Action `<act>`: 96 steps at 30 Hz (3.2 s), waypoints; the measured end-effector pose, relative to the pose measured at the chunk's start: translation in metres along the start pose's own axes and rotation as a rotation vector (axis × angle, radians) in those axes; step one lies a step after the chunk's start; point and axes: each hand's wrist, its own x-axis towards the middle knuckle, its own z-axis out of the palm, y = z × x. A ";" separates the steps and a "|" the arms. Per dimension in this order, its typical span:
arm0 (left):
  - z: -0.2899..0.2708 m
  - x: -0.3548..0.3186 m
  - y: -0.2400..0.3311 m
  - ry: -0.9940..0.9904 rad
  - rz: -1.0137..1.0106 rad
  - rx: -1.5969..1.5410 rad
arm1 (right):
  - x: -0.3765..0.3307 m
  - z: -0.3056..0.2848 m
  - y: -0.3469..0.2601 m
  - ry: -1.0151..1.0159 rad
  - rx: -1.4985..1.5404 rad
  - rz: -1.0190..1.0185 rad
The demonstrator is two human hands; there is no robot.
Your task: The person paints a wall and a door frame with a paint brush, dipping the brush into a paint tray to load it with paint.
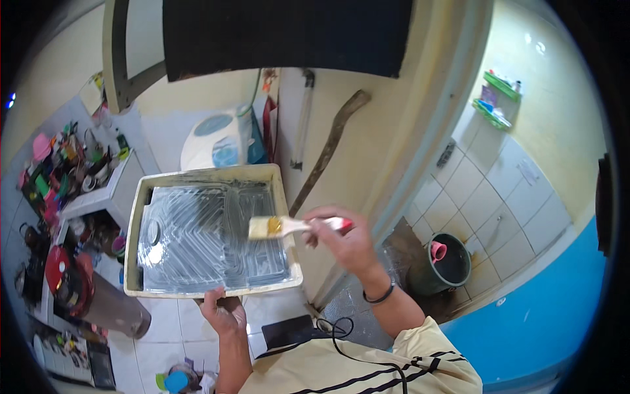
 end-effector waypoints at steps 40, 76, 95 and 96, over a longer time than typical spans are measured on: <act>-0.022 0.052 0.043 -0.271 -0.487 0.087 | 0.115 0.022 -0.218 0.748 -1.280 -0.623; -0.032 0.089 0.041 -0.433 -0.730 0.051 | 0.088 0.056 -0.188 0.762 -1.274 -0.568; -0.028 0.080 0.048 -0.401 -0.703 0.159 | 0.014 0.038 0.028 -0.034 -1.557 -0.282; -0.029 0.081 0.047 -0.396 -0.693 0.152 | 0.011 0.043 0.030 -0.038 -1.548 -0.279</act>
